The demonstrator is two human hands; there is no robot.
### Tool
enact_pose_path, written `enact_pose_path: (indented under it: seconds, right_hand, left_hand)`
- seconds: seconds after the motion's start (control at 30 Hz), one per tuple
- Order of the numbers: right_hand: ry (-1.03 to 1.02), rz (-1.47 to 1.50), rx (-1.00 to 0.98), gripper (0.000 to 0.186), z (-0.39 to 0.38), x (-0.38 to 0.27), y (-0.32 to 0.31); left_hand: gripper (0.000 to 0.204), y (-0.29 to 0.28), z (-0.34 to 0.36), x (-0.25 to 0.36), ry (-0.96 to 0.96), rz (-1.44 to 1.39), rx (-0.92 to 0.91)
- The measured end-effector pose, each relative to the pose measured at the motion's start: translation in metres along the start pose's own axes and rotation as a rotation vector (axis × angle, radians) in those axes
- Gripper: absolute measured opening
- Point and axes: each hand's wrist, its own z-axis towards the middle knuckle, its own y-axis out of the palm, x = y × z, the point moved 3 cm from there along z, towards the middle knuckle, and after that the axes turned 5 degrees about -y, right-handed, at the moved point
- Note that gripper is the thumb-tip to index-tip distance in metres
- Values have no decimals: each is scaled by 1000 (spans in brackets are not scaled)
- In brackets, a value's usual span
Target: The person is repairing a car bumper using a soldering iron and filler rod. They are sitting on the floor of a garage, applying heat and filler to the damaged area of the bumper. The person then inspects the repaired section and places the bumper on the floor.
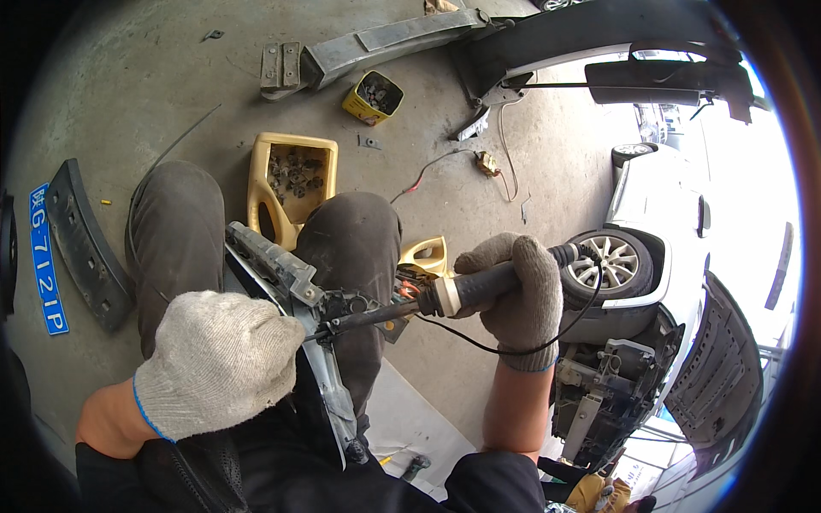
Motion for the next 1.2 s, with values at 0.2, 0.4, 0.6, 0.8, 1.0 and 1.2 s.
enact_pose_path:
  seconds: [0.2,0.4,0.6,0.8,1.0,1.2]
  right_hand:
    - [-14,4,43,59,1,0,-3]
    - [-31,-2,3,59,2,-1,-4]
    - [-39,14,17,60,0,-1,-3]
    - [-53,-1,28,61,-1,-3,-1]
    - [-89,-34,16,61,-1,-5,0]
    - [-99,-27,16,60,-2,-2,-3]
  left_hand:
    - [20,0,0,-1,3,-4,-15]
    - [19,1,0,0,-4,18,-22]
    - [19,1,0,0,-6,23,-11]
    - [20,0,0,2,-10,32,-8]
    - [20,1,0,2,-15,41,-23]
    - [21,2,0,2,-21,53,-37]
